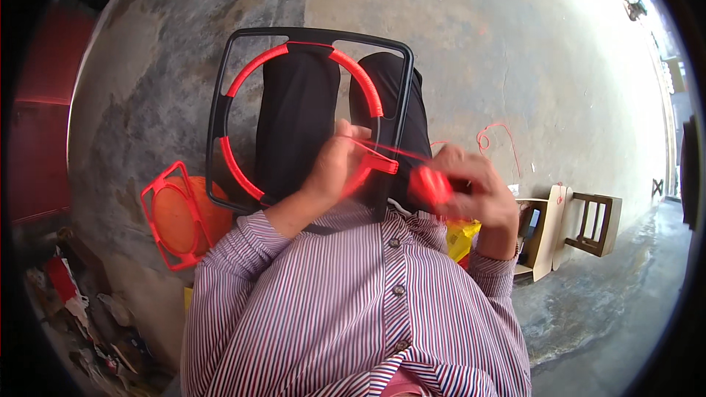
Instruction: The person winds red thread around a black plastic frame by hand.
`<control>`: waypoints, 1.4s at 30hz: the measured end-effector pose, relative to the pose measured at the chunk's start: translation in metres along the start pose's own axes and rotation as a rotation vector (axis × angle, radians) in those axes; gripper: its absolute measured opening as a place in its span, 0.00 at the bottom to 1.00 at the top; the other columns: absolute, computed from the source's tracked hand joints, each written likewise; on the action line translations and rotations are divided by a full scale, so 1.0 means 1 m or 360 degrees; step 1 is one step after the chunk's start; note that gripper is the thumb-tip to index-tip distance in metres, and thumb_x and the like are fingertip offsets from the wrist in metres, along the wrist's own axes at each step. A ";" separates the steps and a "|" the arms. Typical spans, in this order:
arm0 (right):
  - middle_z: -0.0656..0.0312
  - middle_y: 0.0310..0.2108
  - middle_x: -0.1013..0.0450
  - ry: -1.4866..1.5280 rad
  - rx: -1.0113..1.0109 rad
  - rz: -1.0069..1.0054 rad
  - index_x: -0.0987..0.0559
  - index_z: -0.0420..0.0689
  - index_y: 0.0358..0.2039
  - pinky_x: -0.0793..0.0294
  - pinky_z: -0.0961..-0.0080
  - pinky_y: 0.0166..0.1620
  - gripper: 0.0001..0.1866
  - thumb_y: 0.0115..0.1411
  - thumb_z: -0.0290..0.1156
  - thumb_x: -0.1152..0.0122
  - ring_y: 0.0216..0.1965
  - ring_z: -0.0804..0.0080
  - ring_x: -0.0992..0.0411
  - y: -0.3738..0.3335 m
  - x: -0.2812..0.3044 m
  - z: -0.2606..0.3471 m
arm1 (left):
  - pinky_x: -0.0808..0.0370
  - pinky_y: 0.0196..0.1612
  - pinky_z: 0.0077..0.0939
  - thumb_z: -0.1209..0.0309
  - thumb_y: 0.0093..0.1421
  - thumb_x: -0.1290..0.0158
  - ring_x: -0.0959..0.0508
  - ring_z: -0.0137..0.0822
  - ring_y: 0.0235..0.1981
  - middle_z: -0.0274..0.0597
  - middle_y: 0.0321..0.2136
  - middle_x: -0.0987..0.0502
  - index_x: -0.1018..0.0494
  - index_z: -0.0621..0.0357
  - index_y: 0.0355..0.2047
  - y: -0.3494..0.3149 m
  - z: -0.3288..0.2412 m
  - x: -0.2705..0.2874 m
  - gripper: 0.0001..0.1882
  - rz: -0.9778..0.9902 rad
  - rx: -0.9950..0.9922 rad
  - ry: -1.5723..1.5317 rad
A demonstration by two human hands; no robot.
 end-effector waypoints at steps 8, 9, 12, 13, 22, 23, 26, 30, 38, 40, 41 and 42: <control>0.50 0.39 0.29 -0.0206 -0.0153 -0.0477 0.25 0.40 0.46 0.26 0.66 0.40 0.22 0.47 0.22 0.39 0.39 0.52 0.27 0.028 -0.010 -0.040 | 0.26 0.28 0.24 0.55 0.70 0.66 0.23 0.33 0.29 0.42 0.36 0.23 0.33 0.56 0.46 -0.011 -0.004 -0.018 0.20 -0.0023 0.0370 -0.0816; 0.50 0.39 0.28 0.0293 -0.0046 -0.0563 0.24 0.39 0.45 0.25 0.67 0.40 0.20 0.48 0.20 0.40 0.39 0.53 0.26 0.025 -0.008 -0.044 | 0.26 0.28 0.24 0.55 0.70 0.66 0.23 0.33 0.29 0.42 0.36 0.23 0.33 0.56 0.46 -0.008 0.001 -0.018 0.20 -0.0020 0.0372 -0.0813; 0.51 0.38 0.26 -0.0391 0.0053 -0.0944 0.23 0.40 0.44 0.24 0.70 0.40 0.18 0.49 0.20 0.40 0.37 0.57 0.25 0.017 0.021 -0.020 | 0.26 0.30 0.23 0.62 0.70 0.66 0.23 0.32 0.30 0.40 0.36 0.24 0.33 0.56 0.45 0.001 0.023 0.001 0.15 -0.0115 0.0312 -0.0929; 0.51 0.38 0.26 -0.0391 0.0048 -0.0949 0.23 0.40 0.44 0.24 0.70 0.40 0.18 0.49 0.20 0.40 0.37 0.57 0.25 0.018 0.020 -0.016 | 0.27 0.32 0.22 0.63 0.71 0.66 0.24 0.30 0.30 0.38 0.35 0.25 0.33 0.56 0.45 0.000 0.002 0.015 0.15 -0.0164 -0.0042 -0.0400; 0.58 0.48 0.29 -0.0999 0.0261 -0.0669 0.26 0.49 0.49 0.23 0.70 0.40 0.27 0.45 0.29 0.32 0.41 0.62 0.25 0.054 -0.025 0.001 | 0.33 0.35 0.15 0.62 0.71 0.64 0.32 0.23 0.31 0.37 0.34 0.31 0.30 0.63 0.41 -0.052 -0.070 -0.016 0.17 -0.0157 -0.1232 0.0647; 0.56 0.47 0.29 -0.0748 0.0246 -0.0677 0.25 0.49 0.49 0.23 0.70 0.40 0.26 0.45 0.29 0.32 0.42 0.61 0.25 0.051 -0.020 -0.010 | 0.33 0.35 0.15 0.62 0.71 0.64 0.32 0.23 0.31 0.37 0.34 0.31 0.30 0.63 0.41 -0.053 -0.072 -0.017 0.17 -0.0155 -0.1231 0.0648; 0.61 0.45 0.29 0.0504 0.0212 -0.0925 0.26 0.41 0.47 0.26 0.77 0.42 0.22 0.48 0.23 0.37 0.41 0.71 0.26 0.024 0.010 -0.032 | 0.29 0.38 0.24 0.69 0.66 0.57 0.24 0.32 0.33 0.42 0.31 0.25 0.28 0.63 0.35 -0.043 -0.066 -0.007 0.11 -0.0147 -0.0977 0.0592; 0.49 0.46 0.28 0.1641 0.0318 -0.1536 0.25 0.38 0.36 0.29 0.59 0.50 0.16 0.55 0.38 0.47 0.44 0.59 0.29 -0.034 0.079 -0.078 | 0.41 0.24 0.14 0.69 0.66 0.56 0.39 0.18 0.21 0.29 0.24 0.35 0.31 0.61 0.37 -0.027 -0.041 -0.002 0.08 -0.0027 -0.0619 0.0121; 0.68 0.20 0.33 0.1540 0.0028 -0.1482 0.27 0.39 0.45 0.33 0.78 0.25 0.17 0.61 0.38 0.46 0.18 0.79 0.37 -0.073 0.095 -0.124 | 0.27 0.29 0.21 0.70 0.60 0.59 0.25 0.28 0.28 0.40 0.30 0.25 0.34 0.63 0.49 -0.001 -0.021 -0.020 0.17 0.0092 0.0097 -0.0696; 0.64 0.19 0.30 0.1233 -0.0297 -0.1004 0.32 0.34 0.54 0.31 0.82 0.23 0.26 0.55 0.32 0.44 0.18 0.78 0.32 -0.033 0.044 -0.109 | 0.23 0.32 0.26 0.72 0.59 0.62 0.21 0.34 0.32 0.47 0.34 0.22 0.34 0.65 0.47 0.000 -0.008 -0.031 0.18 0.0494 0.0215 -0.0604; 0.63 0.20 0.28 0.1214 -0.0481 -0.0644 0.31 0.34 0.54 0.30 0.83 0.25 0.27 0.54 0.31 0.41 0.20 0.79 0.29 -0.016 0.012 -0.096 | 0.23 0.32 0.26 0.72 0.59 0.62 0.21 0.34 0.32 0.47 0.34 0.22 0.34 0.65 0.47 0.000 -0.004 -0.028 0.18 0.0484 0.0221 -0.0590; 0.63 0.22 0.27 0.1149 -0.0713 -0.0504 0.26 0.35 0.47 0.30 0.83 0.26 0.21 0.53 0.28 0.38 0.21 0.78 0.28 -0.012 -0.012 -0.100 | 0.23 0.31 0.26 0.73 0.58 0.63 0.21 0.34 0.29 0.49 0.34 0.22 0.34 0.66 0.46 0.002 -0.001 -0.029 0.17 0.0468 0.0232 -0.0612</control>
Point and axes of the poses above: each hand's wrist, its own y-axis towards the middle knuckle, its own x-axis out of the back of the hand, z = x × y, the point moved 10 cm from there along y, towards the middle knuckle
